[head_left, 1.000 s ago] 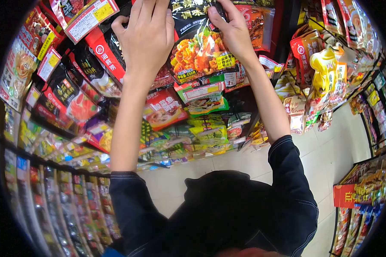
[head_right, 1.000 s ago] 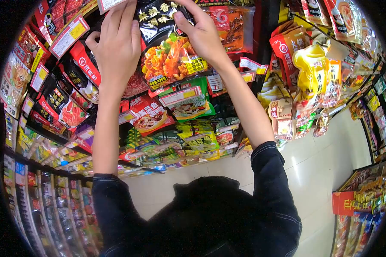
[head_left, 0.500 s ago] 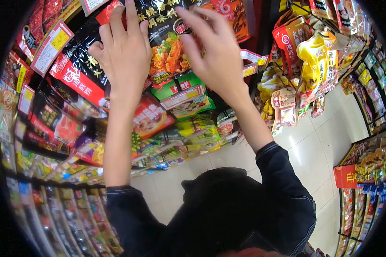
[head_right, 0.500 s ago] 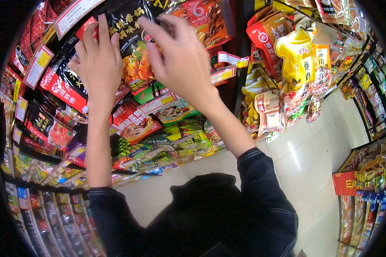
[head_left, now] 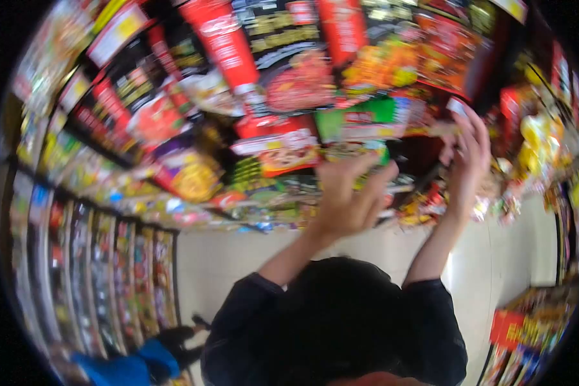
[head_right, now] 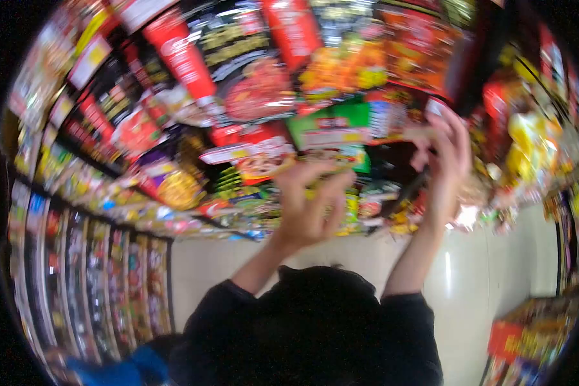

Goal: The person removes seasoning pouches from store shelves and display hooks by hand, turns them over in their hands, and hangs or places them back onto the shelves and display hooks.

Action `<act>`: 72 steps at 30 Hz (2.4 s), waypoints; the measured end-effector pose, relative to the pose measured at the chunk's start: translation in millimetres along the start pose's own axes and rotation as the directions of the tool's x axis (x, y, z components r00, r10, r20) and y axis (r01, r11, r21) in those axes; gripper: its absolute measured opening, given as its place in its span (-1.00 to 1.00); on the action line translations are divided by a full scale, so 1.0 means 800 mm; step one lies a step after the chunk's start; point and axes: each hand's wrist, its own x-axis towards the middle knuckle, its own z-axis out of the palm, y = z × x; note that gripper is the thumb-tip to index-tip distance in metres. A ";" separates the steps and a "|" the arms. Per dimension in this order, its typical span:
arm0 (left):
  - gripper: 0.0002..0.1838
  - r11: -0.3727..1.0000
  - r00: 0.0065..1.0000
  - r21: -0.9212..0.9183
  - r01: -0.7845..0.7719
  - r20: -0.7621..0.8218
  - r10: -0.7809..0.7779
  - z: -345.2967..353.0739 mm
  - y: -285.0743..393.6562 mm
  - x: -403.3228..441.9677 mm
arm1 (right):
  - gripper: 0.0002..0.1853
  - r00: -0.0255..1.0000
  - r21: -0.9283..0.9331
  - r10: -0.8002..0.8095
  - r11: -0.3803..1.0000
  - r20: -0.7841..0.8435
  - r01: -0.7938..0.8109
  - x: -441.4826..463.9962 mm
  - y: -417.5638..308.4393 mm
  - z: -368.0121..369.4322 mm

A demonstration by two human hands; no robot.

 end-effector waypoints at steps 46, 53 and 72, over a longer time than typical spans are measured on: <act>-0.90 0.188 0.207 -0.103 0.977 0.682 -0.701 -0.111 -0.013 -0.398 | -0.81 0.842 -0.109 0.532 0.846 0.088 -0.522 -0.257 0.166 0.009; -0.86 0.143 0.211 -0.157 0.977 0.654 -0.726 -0.092 -0.010 -0.402 | -0.79 0.813 -0.113 0.573 0.818 0.100 -0.563 -0.251 0.184 -0.008; -0.90 0.182 0.247 -0.168 0.969 0.655 -0.714 -0.070 -0.011 -0.387 | -0.70 0.927 -0.362 -0.362 0.855 0.098 0.372 -0.034 -0.017 0.037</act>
